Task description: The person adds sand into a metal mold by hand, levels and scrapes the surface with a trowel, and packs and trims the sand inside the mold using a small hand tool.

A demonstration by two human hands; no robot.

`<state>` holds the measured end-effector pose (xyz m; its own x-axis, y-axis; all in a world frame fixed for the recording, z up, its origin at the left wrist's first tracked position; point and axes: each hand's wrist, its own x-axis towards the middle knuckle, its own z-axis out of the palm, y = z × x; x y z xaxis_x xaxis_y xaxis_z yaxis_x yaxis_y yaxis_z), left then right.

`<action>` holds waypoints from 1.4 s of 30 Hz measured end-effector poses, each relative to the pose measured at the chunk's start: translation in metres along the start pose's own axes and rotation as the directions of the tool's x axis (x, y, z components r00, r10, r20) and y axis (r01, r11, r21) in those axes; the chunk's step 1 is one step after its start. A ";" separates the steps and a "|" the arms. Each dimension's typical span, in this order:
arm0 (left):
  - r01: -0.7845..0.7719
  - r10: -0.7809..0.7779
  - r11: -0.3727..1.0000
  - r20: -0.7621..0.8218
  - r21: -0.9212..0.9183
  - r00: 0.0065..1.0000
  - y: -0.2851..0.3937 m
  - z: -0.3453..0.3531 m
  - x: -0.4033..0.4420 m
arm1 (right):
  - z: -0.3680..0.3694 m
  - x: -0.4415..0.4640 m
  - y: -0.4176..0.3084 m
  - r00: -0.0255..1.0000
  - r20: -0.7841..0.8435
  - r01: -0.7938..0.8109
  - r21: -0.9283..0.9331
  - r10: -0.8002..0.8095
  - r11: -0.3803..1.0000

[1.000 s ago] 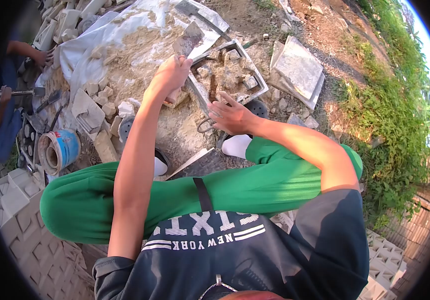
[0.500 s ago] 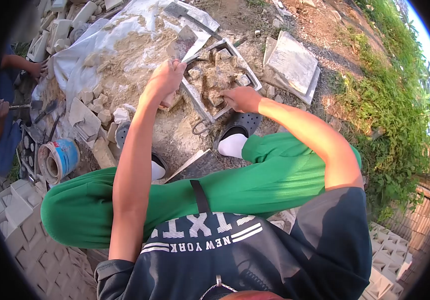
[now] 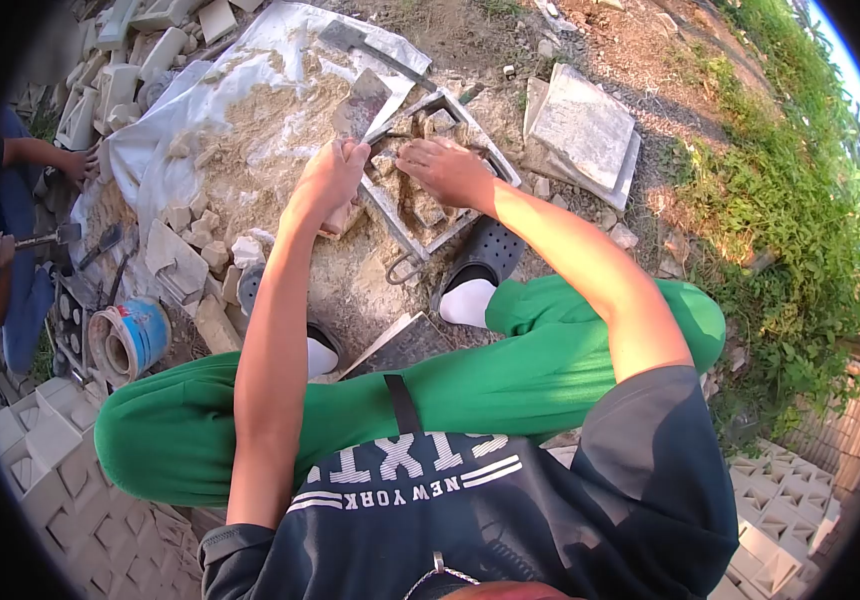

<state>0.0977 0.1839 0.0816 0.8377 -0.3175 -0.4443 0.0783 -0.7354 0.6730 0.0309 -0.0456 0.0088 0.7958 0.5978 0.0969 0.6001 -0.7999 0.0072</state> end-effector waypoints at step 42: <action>-0.013 0.015 0.999 0.058 -0.038 0.998 -0.008 0.006 0.021 | -0.014 0.018 0.103 0.712 0.448 -0.671 0.206 0.540 0.712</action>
<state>0.1119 0.1799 0.0633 0.8059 -0.3626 -0.4681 0.0882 -0.7082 0.7005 0.1057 -0.1179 0.0257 0.9275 0.0170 -0.3734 -0.0893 -0.9600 -0.2653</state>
